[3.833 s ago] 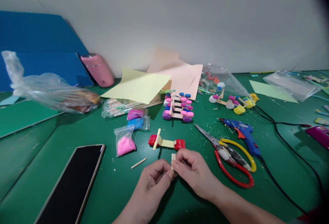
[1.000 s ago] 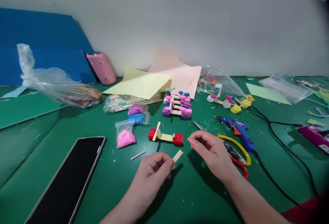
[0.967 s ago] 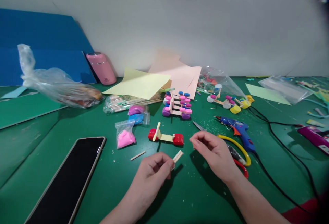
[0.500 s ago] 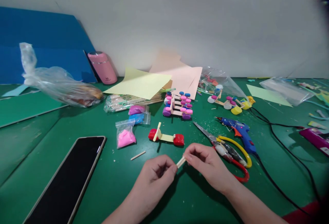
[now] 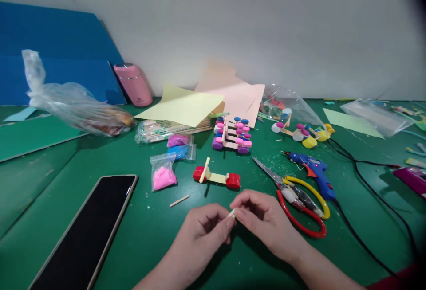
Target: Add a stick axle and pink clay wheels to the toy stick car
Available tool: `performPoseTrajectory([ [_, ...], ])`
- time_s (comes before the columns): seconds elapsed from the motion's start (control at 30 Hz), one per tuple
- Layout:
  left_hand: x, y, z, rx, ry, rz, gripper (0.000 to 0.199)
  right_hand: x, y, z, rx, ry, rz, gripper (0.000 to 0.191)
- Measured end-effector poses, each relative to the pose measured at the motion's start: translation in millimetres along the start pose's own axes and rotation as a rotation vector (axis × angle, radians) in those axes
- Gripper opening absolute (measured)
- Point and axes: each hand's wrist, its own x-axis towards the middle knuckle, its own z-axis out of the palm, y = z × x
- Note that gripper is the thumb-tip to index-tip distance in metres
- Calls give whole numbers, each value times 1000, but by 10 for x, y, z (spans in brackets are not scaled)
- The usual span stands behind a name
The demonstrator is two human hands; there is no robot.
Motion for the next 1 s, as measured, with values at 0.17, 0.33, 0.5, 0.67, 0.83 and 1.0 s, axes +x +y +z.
performPoseTrajectory([
  [0.17, 0, 23, 3, -26, 6, -3, 27, -10, 27, 20, -34, 56, -24, 17],
  [0.33, 1, 39, 29, 4, 40, 15, 23, 6, 30, -24, -9, 156, 15, 18],
  [0.5, 5, 69, 27, 76, 113, -5, 22, 5, 2, -41, -20, 171, 22, 20],
  [0.67, 24, 69, 8, 61, 124, -37, 22, -68, -5, -347, -143, 423, -2, 22],
  [0.83, 28, 54, -7, 51, 118, -47, 23, -237, 226, -1103, -555, 934, -44, 29],
  [1.0, 35, 76, -13, 93, 122, -33, 24, -369, 513, -1630, -954, 821, 212, 45],
])
